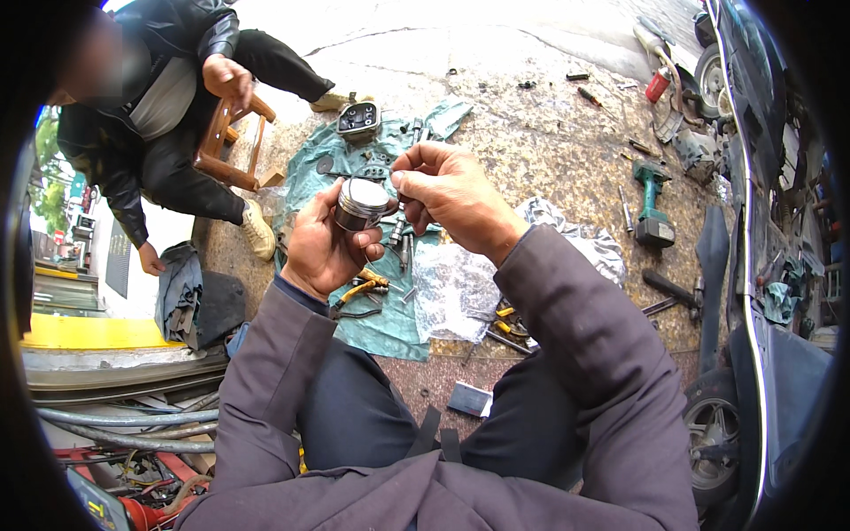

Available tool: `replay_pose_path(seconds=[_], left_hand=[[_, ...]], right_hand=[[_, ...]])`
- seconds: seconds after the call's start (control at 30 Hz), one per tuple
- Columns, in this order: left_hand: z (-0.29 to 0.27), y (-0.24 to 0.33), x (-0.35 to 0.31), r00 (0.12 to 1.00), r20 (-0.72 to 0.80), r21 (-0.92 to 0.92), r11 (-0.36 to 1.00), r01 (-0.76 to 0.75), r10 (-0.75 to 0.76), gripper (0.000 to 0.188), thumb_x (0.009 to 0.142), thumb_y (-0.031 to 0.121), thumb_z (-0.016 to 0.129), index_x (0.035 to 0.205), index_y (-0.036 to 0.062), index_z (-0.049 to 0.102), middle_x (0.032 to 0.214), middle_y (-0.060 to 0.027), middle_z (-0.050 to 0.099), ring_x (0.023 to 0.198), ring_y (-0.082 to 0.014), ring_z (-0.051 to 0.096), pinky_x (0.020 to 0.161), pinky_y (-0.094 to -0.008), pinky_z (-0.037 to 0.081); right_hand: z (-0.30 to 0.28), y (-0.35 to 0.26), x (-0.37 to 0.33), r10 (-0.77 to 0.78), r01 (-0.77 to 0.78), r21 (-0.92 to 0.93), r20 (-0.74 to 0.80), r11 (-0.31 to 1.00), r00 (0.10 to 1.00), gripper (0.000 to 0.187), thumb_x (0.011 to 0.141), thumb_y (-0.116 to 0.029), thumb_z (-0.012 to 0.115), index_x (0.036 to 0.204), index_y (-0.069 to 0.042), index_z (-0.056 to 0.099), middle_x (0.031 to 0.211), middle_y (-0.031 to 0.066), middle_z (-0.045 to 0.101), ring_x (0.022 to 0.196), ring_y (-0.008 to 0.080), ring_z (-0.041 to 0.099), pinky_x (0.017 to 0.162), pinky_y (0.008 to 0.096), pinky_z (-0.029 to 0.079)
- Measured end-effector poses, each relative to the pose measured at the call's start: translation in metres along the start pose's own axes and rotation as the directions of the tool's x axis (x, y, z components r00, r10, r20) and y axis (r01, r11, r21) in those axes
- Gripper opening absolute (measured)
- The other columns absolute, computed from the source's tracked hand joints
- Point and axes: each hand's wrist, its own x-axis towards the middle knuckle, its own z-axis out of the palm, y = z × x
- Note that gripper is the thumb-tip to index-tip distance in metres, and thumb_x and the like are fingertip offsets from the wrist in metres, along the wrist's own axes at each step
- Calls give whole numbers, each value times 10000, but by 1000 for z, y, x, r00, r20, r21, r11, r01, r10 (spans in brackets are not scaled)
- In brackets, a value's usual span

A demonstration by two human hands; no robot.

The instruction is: The person unpacks a new piston and cylinder head, then installs piston rings onto the piston using pliers and fingers. The person handles the piston, rings, and cylinder head, and uses pliers to compress and seat the rings.

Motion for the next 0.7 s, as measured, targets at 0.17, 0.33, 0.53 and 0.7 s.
replay_pose_path(seconds=[0.17,0.33,0.53,0.7], left_hand=[[1,-2,-1,998,52,13,999,36,-37,545,1018,537,375,1080,60,631,923,-71,675,646,-179,572,620,-362,493],[1,-6,-3,997,73,69,998,14,-19,286,955,348,632,1049,77,630,870,-20,654,635,-103,541,607,-290,484],[0,-5,-4,998,61,14,1000,-19,18,233,976,336,588,1022,108,588,877,-13,633,618,-98,520,605,-310,453],[0,-4,-2,997,28,33,997,-75,74,225,983,345,570,1024,125,591,865,-8,629,612,-92,496,609,-313,438]], right_hand=[[4,0,0,19,-19,-60,-7,998,1000,147,933,-107,633,1033,-10,585,744,14,593,568,74,574,497,233,482],[7,2,-1,-17,13,-161,-24,987,1000,132,936,-105,638,1014,-8,594,756,15,597,575,63,567,489,226,473],[15,9,-3,-285,237,-465,-34,853,958,183,883,-79,641,1019,44,637,871,80,674,785,117,628,706,282,526],[20,10,-4,-447,371,-637,46,676,893,300,764,-112,713,1014,38,642,829,117,637,724,200,643,693,324,530]])
